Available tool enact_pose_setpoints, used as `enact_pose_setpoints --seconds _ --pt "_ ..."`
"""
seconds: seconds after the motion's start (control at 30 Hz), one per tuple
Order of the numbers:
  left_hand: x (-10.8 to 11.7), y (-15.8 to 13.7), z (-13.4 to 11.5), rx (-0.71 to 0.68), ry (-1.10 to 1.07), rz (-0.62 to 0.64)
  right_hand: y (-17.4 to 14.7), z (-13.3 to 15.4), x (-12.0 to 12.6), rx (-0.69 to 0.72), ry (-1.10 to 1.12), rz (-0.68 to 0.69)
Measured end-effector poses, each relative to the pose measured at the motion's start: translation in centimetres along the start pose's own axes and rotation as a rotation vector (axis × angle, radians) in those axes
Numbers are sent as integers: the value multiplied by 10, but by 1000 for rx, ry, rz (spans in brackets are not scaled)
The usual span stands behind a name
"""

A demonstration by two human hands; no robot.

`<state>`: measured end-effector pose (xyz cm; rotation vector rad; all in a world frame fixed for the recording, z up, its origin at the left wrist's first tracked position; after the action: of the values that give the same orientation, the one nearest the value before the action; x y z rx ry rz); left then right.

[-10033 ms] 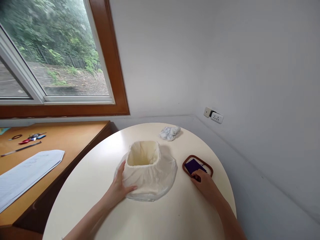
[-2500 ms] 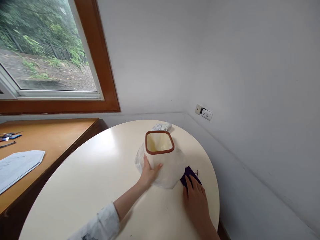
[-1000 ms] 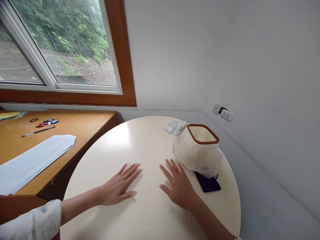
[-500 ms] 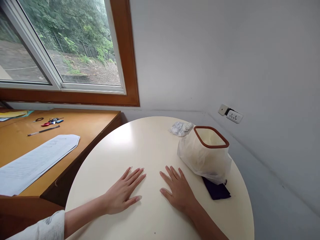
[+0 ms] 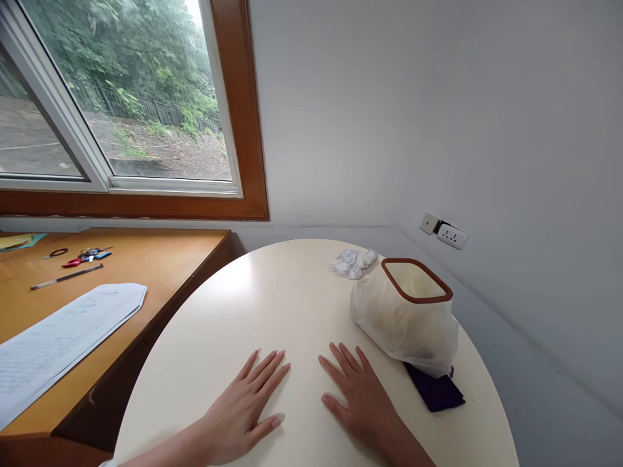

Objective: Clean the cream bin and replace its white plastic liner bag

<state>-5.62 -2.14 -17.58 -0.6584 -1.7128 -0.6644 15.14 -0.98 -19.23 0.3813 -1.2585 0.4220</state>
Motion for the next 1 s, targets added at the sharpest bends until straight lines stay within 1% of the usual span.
enact_pose_setpoints --seconds 0.13,0.3,0.5,0.57,0.73,0.87,1.0 --pt "3 -1 -1 -4 9 -6 0 1 0 6 3 -8" --pt "2 0 -1 19 -18 18 -1 0 -2 7 12 -2" --pt "3 -1 -4 49 -39 -8 -4 0 0 13 30 -26" --pt "3 -2 -4 73 -29 -25 -6 1 1 20 34 -31" --pt "7 -3 -3 125 -6 -122 -9 1 5 30 55 -35" --pt "7 -3 -3 159 14 -117 -11 0 8 23 95 -37" --pt "8 -3 -3 162 11 -149 -12 -1 10 13 127 -44"
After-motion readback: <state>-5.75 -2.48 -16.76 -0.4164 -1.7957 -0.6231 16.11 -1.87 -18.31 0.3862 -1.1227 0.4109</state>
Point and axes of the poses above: each hand's wrist, its own y-axis towards the middle knuckle, its own x-axis out of the back of the hand, z = x × y, the point moved 6 cm from there along y, towards the middle knuckle, and after that the axes turned 3 degrees about -z, right-handed, at the moved point
